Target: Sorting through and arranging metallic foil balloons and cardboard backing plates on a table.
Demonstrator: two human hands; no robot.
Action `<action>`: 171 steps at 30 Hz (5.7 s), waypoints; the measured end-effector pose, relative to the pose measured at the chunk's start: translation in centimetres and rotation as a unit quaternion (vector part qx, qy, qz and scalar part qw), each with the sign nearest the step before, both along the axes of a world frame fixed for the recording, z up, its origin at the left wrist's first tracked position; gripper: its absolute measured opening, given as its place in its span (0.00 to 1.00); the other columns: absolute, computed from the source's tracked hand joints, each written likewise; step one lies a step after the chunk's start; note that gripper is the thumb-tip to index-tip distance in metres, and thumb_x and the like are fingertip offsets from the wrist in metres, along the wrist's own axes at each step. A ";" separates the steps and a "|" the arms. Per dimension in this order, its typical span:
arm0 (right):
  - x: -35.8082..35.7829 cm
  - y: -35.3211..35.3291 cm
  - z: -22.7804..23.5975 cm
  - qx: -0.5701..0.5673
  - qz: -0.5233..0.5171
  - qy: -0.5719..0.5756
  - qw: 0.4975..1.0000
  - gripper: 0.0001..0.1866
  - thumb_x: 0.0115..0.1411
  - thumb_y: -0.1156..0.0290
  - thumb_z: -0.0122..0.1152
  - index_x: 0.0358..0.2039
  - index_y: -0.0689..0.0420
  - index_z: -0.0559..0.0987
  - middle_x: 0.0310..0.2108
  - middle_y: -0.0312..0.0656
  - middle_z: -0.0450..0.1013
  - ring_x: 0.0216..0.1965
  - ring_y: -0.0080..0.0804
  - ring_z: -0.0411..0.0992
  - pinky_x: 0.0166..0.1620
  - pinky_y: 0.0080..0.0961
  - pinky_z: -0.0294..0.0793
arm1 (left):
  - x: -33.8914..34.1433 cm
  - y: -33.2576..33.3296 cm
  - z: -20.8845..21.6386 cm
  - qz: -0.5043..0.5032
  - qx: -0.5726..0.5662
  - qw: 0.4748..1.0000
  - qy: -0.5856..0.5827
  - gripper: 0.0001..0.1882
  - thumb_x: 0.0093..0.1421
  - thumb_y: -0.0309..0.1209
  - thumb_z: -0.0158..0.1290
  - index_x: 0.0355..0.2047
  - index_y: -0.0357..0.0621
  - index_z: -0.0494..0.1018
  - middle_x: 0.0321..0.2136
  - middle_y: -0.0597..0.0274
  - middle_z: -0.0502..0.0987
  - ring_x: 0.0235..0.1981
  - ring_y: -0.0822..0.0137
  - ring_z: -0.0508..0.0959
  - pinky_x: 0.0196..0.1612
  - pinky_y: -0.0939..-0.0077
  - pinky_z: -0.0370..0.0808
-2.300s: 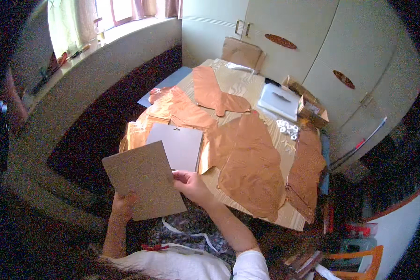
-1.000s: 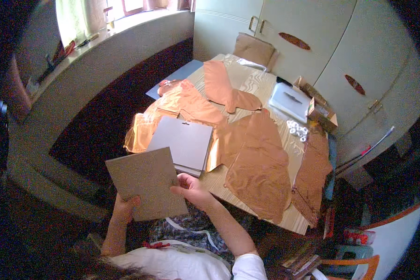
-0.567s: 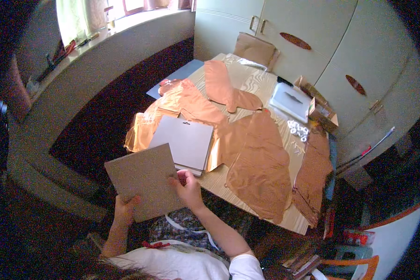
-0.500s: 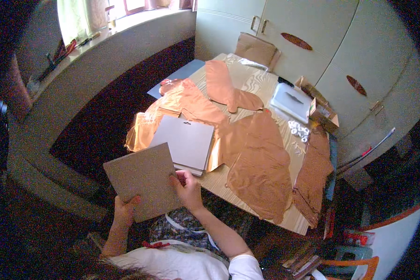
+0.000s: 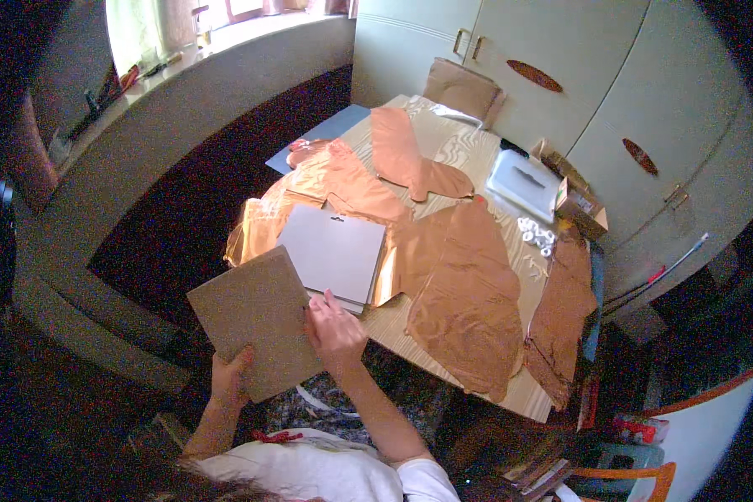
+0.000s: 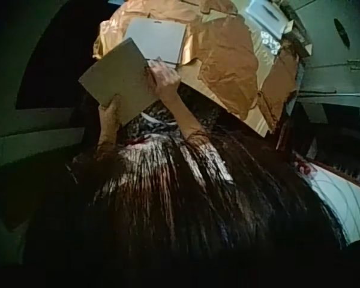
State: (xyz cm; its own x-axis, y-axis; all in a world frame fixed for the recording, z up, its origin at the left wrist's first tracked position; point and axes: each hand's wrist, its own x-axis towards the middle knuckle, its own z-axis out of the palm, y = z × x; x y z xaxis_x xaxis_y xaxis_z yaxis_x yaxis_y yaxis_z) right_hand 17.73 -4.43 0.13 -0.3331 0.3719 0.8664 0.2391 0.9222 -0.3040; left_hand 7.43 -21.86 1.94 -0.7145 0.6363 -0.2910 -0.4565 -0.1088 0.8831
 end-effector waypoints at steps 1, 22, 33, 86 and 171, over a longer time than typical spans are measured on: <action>0.1 0.1 0.0 -0.008 0.016 0.011 1.000 0.11 0.50 0.76 0.62 0.36 0.61 0.77 0.32 0.47 0.76 0.37 0.37 0.76 0.35 0.26 0.75 | 0.0 0.0 0.1 -0.001 -0.004 1.000 -0.001 0.20 0.51 0.30 0.59 0.43 0.34 0.69 0.38 0.55 0.75 0.38 0.62 0.75 0.41 0.64 0.73; -2.5 -3.9 2.4 -0.130 0.309 0.052 0.941 0.12 0.58 0.78 0.48 0.43 0.62 0.71 0.34 0.51 0.72 0.25 0.33 0.74 0.29 0.22 0.75 | -12.0 -9.1 -1.9 0.337 0.078 0.938 -0.005 0.32 0.57 0.38 0.52 0.56 0.31 0.55 0.52 0.47 0.61 0.54 0.54 0.63 0.54 0.57 0.62; 0.4 0.5 -8.7 -0.350 0.215 -0.285 0.866 0.13 0.52 0.76 0.52 0.39 0.60 0.76 0.37 0.50 0.73 0.40 0.46 0.72 0.44 0.31 0.72 | -9.9 -7.8 -0.6 0.345 0.065 0.935 0.057 0.31 0.56 0.35 0.55 0.53 0.28 0.58 0.48 0.47 0.66 0.49 0.52 0.69 0.51 0.55 0.69; 3.2 9.5 8.0 -0.408 0.257 -0.183 0.857 0.12 0.56 0.71 0.54 0.39 0.61 0.76 0.33 0.44 0.75 0.36 0.27 0.74 0.40 0.23 0.73 | 0.3 12.0 0.2 0.032 0.215 0.956 -0.197 0.19 0.63 0.32 0.38 0.52 0.36 0.59 0.46 0.54 0.68 0.47 0.59 0.71 0.50 0.62 0.69; 8.4 15.0 -0.6 -0.596 0.259 0.073 0.757 0.36 0.46 0.79 0.63 0.55 0.59 0.57 0.52 0.42 0.63 0.54 0.33 0.60 0.55 0.32 0.62 | -2.1 21.2 -5.3 -0.198 0.225 0.926 0.230 0.31 0.49 0.19 0.57 0.52 0.41 0.56 0.45 0.61 0.68 0.47 0.69 0.68 0.49 0.71 0.66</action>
State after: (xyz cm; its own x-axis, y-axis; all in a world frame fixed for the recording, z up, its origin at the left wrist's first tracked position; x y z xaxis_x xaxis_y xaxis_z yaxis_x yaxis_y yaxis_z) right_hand 26.10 10.58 -0.51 -0.6343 0.7707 0.0605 -0.1775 -0.0690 -0.9817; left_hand 5.35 -0.63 -3.39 -0.3816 0.8580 0.3439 -0.1258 -0.4168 0.9003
